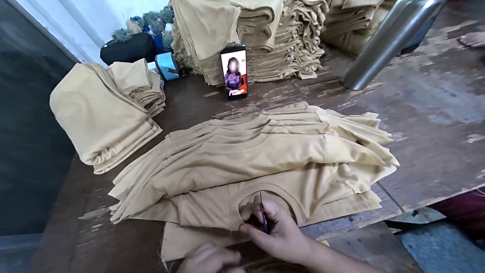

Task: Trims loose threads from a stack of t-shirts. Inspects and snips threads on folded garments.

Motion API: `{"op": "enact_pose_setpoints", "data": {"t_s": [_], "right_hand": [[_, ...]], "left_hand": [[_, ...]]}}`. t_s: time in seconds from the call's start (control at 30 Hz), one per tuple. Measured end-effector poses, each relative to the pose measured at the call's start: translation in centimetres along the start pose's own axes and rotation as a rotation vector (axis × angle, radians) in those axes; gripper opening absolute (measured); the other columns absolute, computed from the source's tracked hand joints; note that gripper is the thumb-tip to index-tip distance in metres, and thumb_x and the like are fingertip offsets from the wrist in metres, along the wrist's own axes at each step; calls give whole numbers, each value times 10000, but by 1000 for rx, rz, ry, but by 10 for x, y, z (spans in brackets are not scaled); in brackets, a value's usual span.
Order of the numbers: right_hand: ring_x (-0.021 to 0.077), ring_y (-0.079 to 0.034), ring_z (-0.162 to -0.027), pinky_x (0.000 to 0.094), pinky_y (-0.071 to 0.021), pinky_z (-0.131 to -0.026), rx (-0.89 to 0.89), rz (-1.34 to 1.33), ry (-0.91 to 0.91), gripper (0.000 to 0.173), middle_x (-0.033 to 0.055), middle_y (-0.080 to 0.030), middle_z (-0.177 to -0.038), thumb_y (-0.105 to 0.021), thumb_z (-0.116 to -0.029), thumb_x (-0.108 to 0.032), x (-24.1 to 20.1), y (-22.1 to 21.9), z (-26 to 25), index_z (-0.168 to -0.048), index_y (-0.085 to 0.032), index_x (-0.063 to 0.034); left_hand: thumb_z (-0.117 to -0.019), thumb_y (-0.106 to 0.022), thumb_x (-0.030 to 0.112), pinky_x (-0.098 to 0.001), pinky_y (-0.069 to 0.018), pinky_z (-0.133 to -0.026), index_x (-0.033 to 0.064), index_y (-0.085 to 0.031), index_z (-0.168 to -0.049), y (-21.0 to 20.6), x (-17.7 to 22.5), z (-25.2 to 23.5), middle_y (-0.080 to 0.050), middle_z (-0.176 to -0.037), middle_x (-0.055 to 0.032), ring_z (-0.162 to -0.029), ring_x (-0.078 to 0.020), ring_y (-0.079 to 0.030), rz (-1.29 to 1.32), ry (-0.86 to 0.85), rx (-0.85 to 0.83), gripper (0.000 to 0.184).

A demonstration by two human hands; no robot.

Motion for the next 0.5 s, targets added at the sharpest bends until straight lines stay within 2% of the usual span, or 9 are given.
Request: {"op": "enact_pose_setpoints", "data": {"t_s": [0.03,0.1,0.2,0.27,0.33,0.43,0.5], "right_hand": [[-39,-589,-787,103,-470,-683,10,-9,-2,143,22,-680,-907,-683,-914,-25,0,0,1,-957,-546,-29],[-38,-589,-786,102,-466,-684,24,-12,-11,138,19,-680,-901,-679,-913,-23,0,-1,2,-950,-546,-31],[-44,-559,-770,99,-447,-671,51,-29,-43,101,2,-642,-881,-648,-935,-33,3,-1,3,-930,-547,-37],[-53,-569,-759,101,-468,-663,69,-63,-77,100,-29,-631,-869,-643,-952,-50,4,1,4,-929,-547,-67],[-40,-583,-744,119,-496,-653,75,-98,-105,98,-35,-626,-864,-638,-955,-56,6,3,5,-924,-549,-81],[-29,-576,-730,129,-496,-641,64,-113,-132,104,-28,-610,-865,-635,-964,-65,6,3,6,-913,-545,-80],[-35,-577,-730,124,-496,-639,56,-123,-143,94,-34,-619,-876,-636,-959,-67,6,3,5,-914,-555,-87]], "left_hand": [[-993,-642,351,-375,-568,-874,35,-761,-999,-2,1,-7,-758,-954,-90,-939,-180,-715,-126,62,101,338],[-1013,-570,465,-432,-555,-849,2,-713,-1003,-12,2,-20,-723,-945,-137,-927,-241,-696,-276,140,226,484],[-1038,-418,566,-425,-561,-733,-6,-645,-956,-35,2,-36,-655,-829,-127,-780,-238,-669,-372,158,327,620],[-1059,-349,565,-358,-524,-620,36,-605,-860,-45,-3,-44,-576,-711,-77,-642,-190,-598,-416,133,406,621],[-1076,-306,545,-324,-461,-559,88,-554,-765,-47,-9,-49,-510,-633,-40,-567,-159,-537,-420,98,434,606],[-1098,-287,474,-307,-455,-566,100,-539,-739,-43,-16,-50,-509,-610,-43,-567,-153,-546,-373,27,423,577],[-1098,-331,442,-281,-464,-587,92,-534,-741,-41,-20,-47,-513,-618,-47,-586,-140,-549,-308,-12,432,539]]}}
Point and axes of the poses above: each hand's wrist, its own z-axis away from the middle knuckle, its own y-axis out of the back of the hand, x = y × z, the point moved 2 cm from there along -z, towards the middle knuckle
